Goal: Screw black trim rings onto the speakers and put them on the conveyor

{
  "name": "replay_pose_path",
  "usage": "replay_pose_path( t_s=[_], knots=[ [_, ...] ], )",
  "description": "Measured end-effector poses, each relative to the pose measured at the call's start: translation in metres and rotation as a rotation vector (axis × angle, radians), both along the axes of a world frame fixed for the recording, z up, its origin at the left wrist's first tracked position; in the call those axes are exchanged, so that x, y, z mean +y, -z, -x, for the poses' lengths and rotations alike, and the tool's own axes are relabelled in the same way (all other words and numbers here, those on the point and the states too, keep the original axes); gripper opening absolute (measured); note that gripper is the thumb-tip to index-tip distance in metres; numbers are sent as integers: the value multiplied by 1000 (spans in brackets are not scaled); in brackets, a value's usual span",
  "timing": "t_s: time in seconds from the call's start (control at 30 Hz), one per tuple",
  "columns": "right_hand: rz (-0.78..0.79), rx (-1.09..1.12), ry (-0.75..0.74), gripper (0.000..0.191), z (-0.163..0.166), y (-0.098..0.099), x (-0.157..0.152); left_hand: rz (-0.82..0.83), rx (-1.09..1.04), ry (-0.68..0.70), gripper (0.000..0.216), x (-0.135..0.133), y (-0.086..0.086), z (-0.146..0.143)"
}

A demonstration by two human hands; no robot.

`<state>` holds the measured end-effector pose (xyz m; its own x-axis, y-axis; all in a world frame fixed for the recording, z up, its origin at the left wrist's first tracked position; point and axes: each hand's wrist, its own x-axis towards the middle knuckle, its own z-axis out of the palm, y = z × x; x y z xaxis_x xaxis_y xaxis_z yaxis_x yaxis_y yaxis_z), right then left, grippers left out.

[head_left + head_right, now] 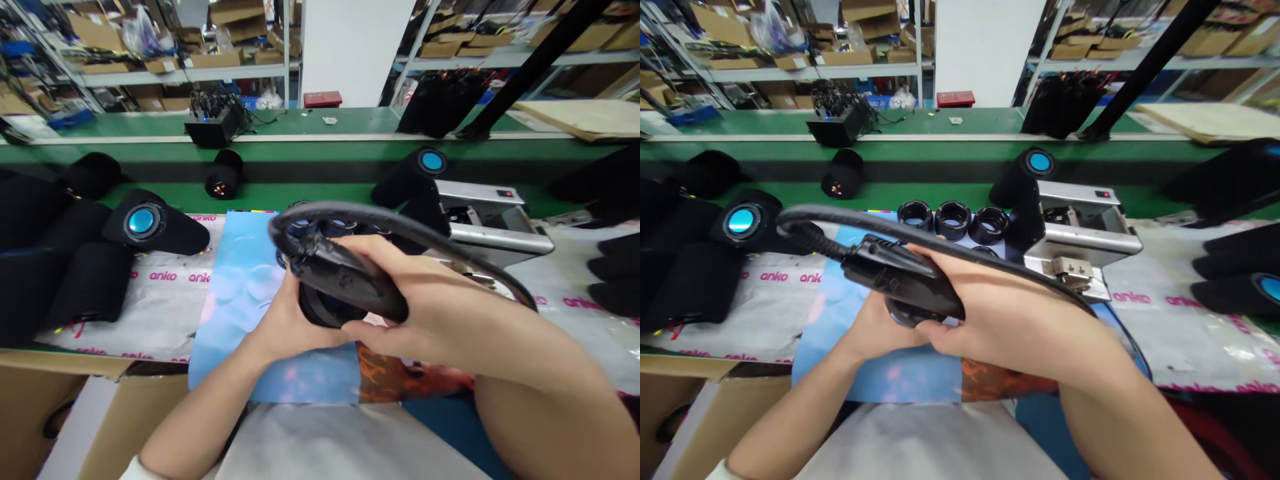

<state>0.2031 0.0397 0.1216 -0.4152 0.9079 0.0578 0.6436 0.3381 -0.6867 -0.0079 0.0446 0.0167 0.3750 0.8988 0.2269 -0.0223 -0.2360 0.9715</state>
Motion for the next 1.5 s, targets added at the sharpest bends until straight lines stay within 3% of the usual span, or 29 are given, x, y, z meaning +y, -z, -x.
replay_pose_path(
  t_s=[0.1,0.23,0.3,0.4,0.5,0.7,0.87,0.97,1.03,1.13,1.3,1.5],
  knots=[
    [68,65,-82,80,-2,-3,3,-9,-1,62,66,1,-3,0],
    [70,251,240,66,-11,3,-6,-72,-21,-8,109,2,-1,1],
    [68,334,372,68,-15,14,-16,-73,-13,17,114,2,0,2],
    [141,406,417,83,-14,34,-32,-68,23,-4,115,2,0,1],
    [107,394,450,94,-6,52,-43,-74,55,-33,118,3,-1,-1],
    [75,347,544,83,-1,71,-47,-101,27,-16,117,4,1,-3],
    [85,428,527,79,-3,59,-43,-100,51,-6,115,3,-1,-3],
    [175,488,619,85,-5,47,-40,-77,99,-48,121,2,-2,-3],
    [137,478,692,86,-7,43,-40,-57,100,-40,116,2,-2,-3],
    [103,471,727,82,-7,42,-42,-53,99,-14,102,4,-4,-2],
    [333,549,683,82,2,42,-48,-143,117,-9,98,9,-8,-1],
    [245,512,688,81,6,50,-46,-164,89,17,89,14,-13,-3]
  ],
)
